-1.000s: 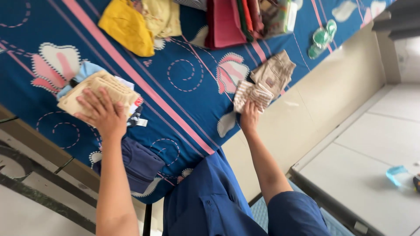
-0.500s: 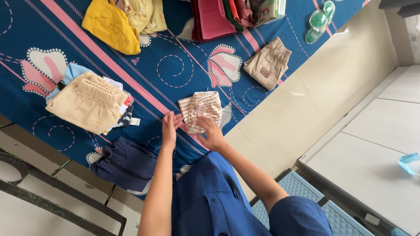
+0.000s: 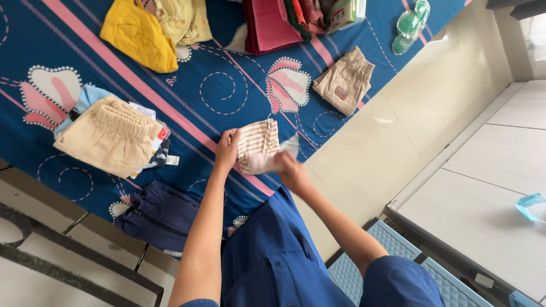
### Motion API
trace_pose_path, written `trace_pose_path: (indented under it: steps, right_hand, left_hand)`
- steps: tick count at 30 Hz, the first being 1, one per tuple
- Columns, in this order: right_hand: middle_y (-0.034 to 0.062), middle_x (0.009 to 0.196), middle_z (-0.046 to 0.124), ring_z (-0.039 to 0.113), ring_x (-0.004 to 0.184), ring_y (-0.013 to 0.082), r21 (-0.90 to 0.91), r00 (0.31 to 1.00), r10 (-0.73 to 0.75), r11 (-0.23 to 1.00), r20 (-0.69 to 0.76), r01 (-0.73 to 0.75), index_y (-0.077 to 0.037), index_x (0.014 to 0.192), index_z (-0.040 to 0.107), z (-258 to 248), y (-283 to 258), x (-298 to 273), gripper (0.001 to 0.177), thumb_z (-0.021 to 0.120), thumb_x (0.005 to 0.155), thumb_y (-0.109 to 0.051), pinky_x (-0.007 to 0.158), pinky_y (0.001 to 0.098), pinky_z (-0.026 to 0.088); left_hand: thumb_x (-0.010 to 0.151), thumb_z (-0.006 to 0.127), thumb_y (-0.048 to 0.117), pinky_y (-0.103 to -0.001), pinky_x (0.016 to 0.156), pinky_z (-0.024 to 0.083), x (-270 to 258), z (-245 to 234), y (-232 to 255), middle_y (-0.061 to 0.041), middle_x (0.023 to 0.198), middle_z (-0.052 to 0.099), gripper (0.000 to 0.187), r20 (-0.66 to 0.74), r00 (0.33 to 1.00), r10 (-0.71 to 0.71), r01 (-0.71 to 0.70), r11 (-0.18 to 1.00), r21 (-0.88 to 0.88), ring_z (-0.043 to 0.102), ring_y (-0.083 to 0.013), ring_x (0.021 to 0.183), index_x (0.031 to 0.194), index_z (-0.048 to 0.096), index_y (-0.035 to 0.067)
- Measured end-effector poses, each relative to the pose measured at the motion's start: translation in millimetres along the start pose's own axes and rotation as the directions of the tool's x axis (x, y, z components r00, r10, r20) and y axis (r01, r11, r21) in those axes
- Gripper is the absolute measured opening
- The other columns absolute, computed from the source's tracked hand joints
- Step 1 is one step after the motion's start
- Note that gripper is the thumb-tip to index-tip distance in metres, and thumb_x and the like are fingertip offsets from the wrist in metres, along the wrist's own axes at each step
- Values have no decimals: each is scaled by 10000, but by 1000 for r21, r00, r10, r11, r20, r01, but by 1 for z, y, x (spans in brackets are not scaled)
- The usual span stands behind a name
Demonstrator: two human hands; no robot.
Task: The person folds several pieces of clothing on a bed, including pants, a t-shirt, and shorts. They smooth and fold each item neatly, then place the folded pieces into a stack on the bed.
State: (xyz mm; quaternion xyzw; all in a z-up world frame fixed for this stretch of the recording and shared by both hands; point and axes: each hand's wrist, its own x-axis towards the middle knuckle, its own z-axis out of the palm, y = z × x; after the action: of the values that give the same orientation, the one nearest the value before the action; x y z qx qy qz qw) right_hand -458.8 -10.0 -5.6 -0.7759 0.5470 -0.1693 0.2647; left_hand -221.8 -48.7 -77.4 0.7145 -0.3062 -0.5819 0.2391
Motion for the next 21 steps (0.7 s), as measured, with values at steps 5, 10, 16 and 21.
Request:
trace_pose_path:
  steps: [5, 10, 16, 21]
  right_hand:
    - [-39, 1024, 658, 741, 733, 285, 238, 990, -72, 970, 125, 40, -253, 992, 682, -36, -21, -39, 433, 578, 655, -1, 657, 354, 599]
    - [61, 848, 671, 713, 687, 247, 506, 945, 172, 811, 276, -296, -135, 971, 700, -91, -37, -22, 270, 777, 839, -358, 586, 341, 566]
    - [29, 960, 656, 639, 808, 120, 576, 906, 387, 707, 172, -411, -137, 1145, 574, -109, 2, 3, 397, 769, 801, -96, 705, 276, 549]
    - [86, 1211, 577, 631, 967, 189, 749, 852, 495, 496, 173, -440, -128, 1410, 398, -75, 22, 46, 789, 812, 750, -2, 851, 315, 585]
  left_hand:
    - [777, 791, 641, -488, 1036, 522, -6, 16, 43, -150, 1270, 700, 799, 113, 994, -4, -39, 924, 379, 658, -365, 1210, 1390, 491, 224]
    - [822, 791, 421, -485, 889, 586, 14, 42, -4, -110, 1024, 758, 415, 135, 979, 150, -194, 886, 420, 715, -364, 1054, 1124, 688, 155]
    - [879, 814, 335, -545, 879, 524, -73, -55, 14, -267, 1049, 704, 469, -141, 974, 180, -184, 983, -20, 664, -456, 1072, 1198, 666, 24]
    - [943, 767, 336, -434, 870, 516, -114, -95, -9, -173, 955, 679, 352, -211, 975, 75, -104, 986, -130, 672, -297, 963, 1124, 627, 69]
